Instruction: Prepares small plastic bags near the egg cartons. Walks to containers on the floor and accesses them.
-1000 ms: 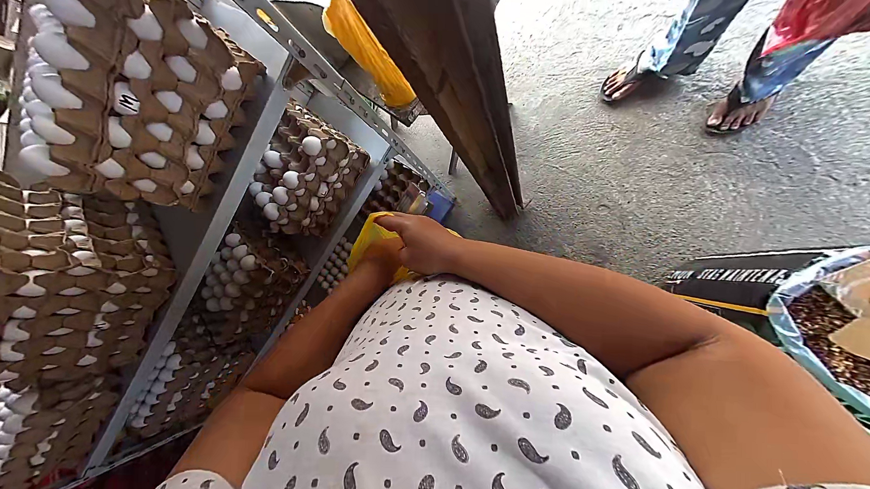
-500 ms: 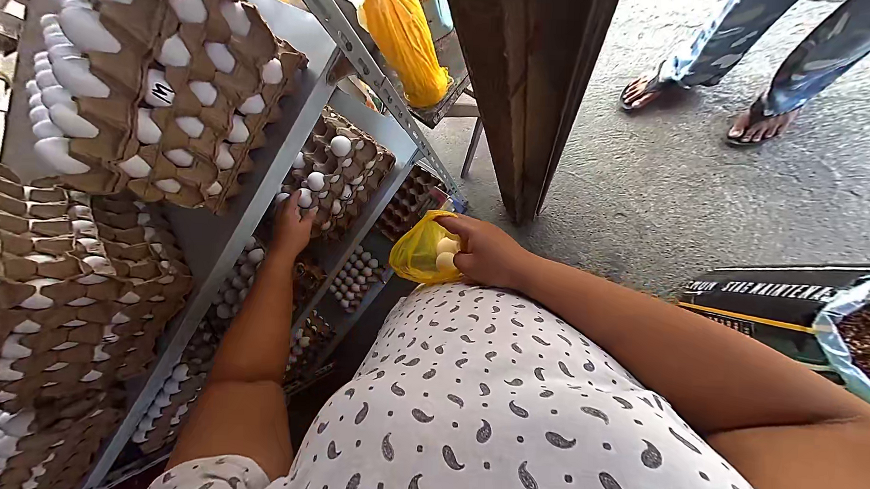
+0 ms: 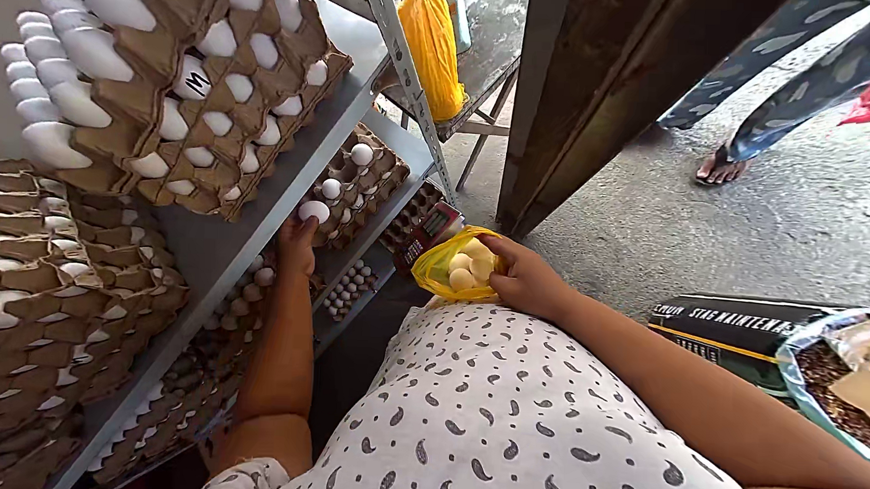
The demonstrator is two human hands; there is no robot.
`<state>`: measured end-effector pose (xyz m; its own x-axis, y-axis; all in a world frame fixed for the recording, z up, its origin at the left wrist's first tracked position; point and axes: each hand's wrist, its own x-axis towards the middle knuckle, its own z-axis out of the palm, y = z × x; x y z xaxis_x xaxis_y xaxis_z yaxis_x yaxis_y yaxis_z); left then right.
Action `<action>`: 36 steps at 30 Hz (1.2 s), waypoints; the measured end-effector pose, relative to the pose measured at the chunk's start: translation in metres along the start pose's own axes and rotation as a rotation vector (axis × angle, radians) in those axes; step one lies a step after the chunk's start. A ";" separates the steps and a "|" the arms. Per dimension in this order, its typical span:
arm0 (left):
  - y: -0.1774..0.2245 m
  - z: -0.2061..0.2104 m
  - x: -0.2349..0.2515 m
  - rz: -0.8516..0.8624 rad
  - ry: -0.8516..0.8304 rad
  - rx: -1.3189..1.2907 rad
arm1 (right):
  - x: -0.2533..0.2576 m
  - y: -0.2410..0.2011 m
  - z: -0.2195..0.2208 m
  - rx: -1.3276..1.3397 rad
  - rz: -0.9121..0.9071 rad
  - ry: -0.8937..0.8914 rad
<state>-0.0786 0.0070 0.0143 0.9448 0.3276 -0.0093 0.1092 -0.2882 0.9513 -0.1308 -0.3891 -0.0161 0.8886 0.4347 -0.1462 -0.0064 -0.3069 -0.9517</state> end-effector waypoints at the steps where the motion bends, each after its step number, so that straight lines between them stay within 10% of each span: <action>1: 0.008 0.005 -0.019 -0.034 -0.046 -0.116 | 0.000 0.001 0.000 0.003 -0.009 0.003; 8: 0.062 0.075 -0.085 0.127 -0.650 -0.317 | -0.007 0.000 -0.005 -0.038 -0.055 0.023; 13: 0.065 0.164 -0.109 0.684 -0.901 0.702 | -0.015 -0.010 -0.008 -0.102 -0.048 0.065; 20: 0.080 0.220 -0.117 0.400 -1.135 1.386 | -0.027 -0.011 -0.016 -0.058 0.034 0.080; 23: 0.080 0.207 -0.106 0.578 -1.207 1.282 | -0.033 -0.007 -0.023 -0.007 0.064 0.092; 26: 0.064 0.180 -0.083 1.238 -0.999 0.745 | -0.045 -0.009 -0.036 0.044 0.082 0.127; 28: 0.064 0.169 -0.068 1.380 -0.930 0.635 | -0.056 -0.017 -0.050 0.096 0.099 0.180; 36: 0.090 0.250 -0.082 0.941 -1.010 -0.030 | -0.112 -0.048 -0.107 0.075 0.147 0.518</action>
<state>-0.0694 -0.2711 0.0232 0.4720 -0.7699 0.4294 -0.6834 -0.0118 0.7300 -0.1811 -0.5133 0.0748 0.9854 -0.0887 -0.1453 -0.1639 -0.2640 -0.9505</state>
